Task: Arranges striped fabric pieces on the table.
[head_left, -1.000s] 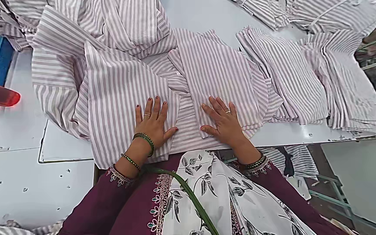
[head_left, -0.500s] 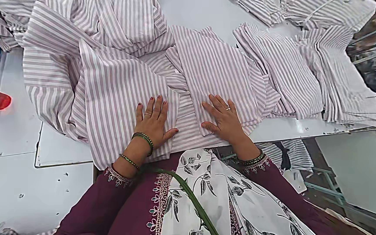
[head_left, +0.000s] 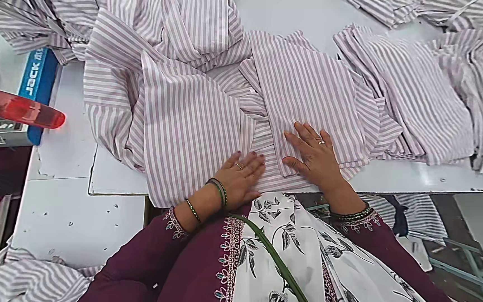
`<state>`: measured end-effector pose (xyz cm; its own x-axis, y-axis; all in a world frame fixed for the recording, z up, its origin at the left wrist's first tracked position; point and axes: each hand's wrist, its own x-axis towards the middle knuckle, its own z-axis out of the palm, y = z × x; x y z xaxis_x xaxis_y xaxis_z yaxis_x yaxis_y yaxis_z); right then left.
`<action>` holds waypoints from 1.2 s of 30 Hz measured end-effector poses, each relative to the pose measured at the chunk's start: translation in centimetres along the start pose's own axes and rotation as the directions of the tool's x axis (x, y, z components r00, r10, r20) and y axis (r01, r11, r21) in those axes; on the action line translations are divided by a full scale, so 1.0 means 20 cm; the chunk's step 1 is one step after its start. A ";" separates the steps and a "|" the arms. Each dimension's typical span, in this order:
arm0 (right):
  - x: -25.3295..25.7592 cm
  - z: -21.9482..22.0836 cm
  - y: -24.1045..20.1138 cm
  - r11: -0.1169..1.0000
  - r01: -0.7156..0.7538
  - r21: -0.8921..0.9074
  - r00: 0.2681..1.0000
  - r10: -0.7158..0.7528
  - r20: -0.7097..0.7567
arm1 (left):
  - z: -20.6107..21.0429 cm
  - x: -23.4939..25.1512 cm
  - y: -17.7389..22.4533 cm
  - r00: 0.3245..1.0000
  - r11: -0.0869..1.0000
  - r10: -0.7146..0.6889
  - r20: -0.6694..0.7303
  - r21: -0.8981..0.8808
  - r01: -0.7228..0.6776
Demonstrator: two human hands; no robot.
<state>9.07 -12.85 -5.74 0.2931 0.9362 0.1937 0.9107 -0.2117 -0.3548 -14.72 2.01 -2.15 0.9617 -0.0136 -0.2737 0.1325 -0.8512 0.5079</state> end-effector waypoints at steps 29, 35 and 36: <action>0.01 0.00 0.02 1.000 0.015 0.022 0.999 -0.014 -0.048 | 0.13 0.01 -0.05 0.884 0.922 0.333 -0.328 -0.085 -0.379; 0.01 0.00 0.02 0.999 0.001 0.034 0.999 0.001 -0.043 | 0.14 0.01 -0.07 0.853 0.899 0.298 -0.427 -0.173 -0.401; 0.01 0.00 0.02 0.999 -0.001 0.034 0.999 0.002 -0.041 | 0.14 0.01 -0.07 0.849 0.896 0.295 -0.438 -0.182 -0.405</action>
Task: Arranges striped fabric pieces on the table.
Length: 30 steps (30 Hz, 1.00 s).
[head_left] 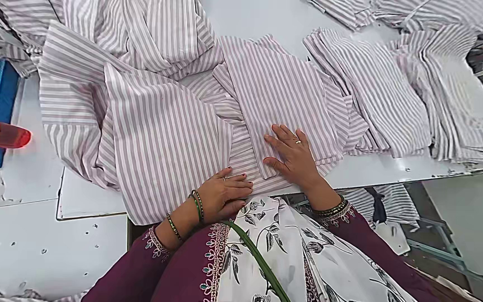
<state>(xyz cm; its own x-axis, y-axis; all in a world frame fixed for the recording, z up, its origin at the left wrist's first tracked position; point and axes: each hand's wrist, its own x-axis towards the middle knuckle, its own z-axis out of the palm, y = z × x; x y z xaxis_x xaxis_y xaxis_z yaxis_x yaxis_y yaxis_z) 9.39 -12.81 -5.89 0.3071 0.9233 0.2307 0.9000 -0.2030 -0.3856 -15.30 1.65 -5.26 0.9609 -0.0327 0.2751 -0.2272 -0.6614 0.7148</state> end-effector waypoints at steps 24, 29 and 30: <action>0.17 -0.66 0.72 0.804 -0.563 -0.192 0.820 0.573 -0.004 | -0.08 0.00 -0.01 0.717 0.654 -0.342 -0.608 0.394 0.646; 0.22 -0.75 0.67 0.752 -0.584 -0.305 0.783 0.622 0.033 | -0.43 -0.06 -0.07 0.113 0.054 -0.760 -0.640 0.110 0.992; 0.23 -0.77 0.69 0.762 -0.574 -0.299 0.791 0.610 0.037 | -0.42 0.00 -0.05 0.183 0.099 -0.754 -0.630 0.166 0.981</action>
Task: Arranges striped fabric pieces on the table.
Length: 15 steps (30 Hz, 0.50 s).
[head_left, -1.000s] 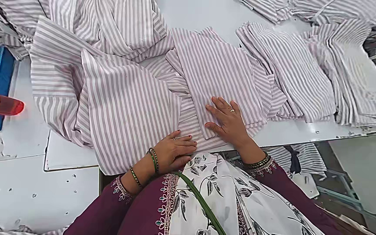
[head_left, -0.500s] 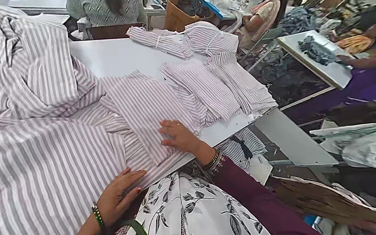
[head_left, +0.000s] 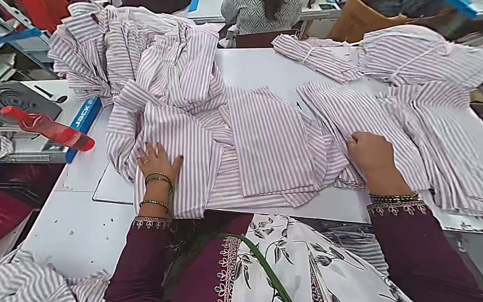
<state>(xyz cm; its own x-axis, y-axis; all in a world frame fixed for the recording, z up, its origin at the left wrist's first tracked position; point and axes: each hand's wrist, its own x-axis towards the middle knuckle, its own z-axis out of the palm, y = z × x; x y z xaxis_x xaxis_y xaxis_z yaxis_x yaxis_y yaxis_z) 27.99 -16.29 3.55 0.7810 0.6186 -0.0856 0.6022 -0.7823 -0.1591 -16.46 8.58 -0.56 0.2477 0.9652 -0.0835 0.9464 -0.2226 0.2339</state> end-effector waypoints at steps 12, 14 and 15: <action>0.03 0.16 0.26 0.905 0.253 0.341 0.952 -0.170 -0.253 | 0.24 -0.19 0.70 0.871 0.898 0.423 0.250 0.014 -0.440; 0.03 0.17 0.26 0.896 0.268 0.355 0.949 -0.180 -0.260 | 0.24 -0.14 0.74 0.871 0.885 0.457 0.178 0.009 -0.466; 0.03 0.17 0.27 0.889 0.280 0.362 0.945 -0.189 -0.267 | 0.24 -0.13 0.76 0.864 0.876 0.469 0.182 0.022 -0.481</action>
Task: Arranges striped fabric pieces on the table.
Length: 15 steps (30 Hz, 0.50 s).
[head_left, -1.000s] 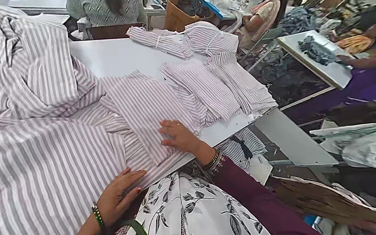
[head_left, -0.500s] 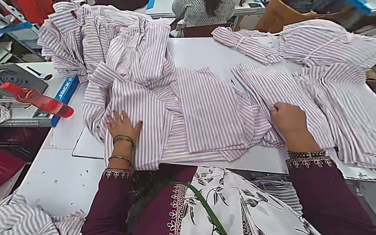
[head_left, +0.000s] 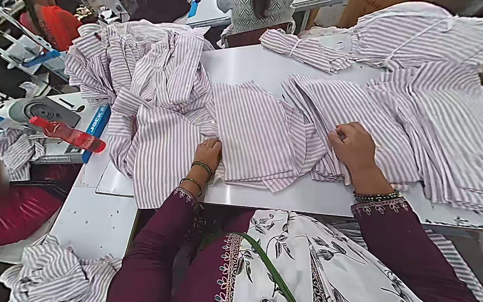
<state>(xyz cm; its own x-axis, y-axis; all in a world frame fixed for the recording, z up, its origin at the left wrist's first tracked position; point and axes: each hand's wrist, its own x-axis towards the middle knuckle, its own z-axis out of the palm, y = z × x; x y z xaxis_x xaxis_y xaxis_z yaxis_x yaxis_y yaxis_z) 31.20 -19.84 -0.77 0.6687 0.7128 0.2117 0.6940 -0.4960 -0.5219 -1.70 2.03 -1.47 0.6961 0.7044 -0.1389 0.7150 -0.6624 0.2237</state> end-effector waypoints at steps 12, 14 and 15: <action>0.00 -0.01 0.01 0.999 0.016 0.033 0.998 -0.017 0.055 | -0.07 -0.01 0.08 0.981 0.981 -0.175 0.087 0.099 0.166; -0.01 -0.02 0.01 0.999 0.040 0.031 0.995 -0.043 0.091 | -0.02 -0.05 0.08 0.992 0.993 -0.117 -0.053 0.016 0.118; 0.00 -0.05 0.02 0.996 0.063 0.061 0.988 -0.071 0.136 | 0.01 -0.07 0.07 0.988 0.996 -0.088 -0.125 -0.013 0.087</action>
<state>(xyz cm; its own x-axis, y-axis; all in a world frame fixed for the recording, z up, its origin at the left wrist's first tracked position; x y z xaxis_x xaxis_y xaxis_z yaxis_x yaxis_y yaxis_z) 31.66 -20.57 -0.22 0.5752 0.8069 0.1342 0.7174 -0.4188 -0.5568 -1.65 0.15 -1.14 0.6164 0.7866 -0.0362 0.7722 -0.5949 0.2232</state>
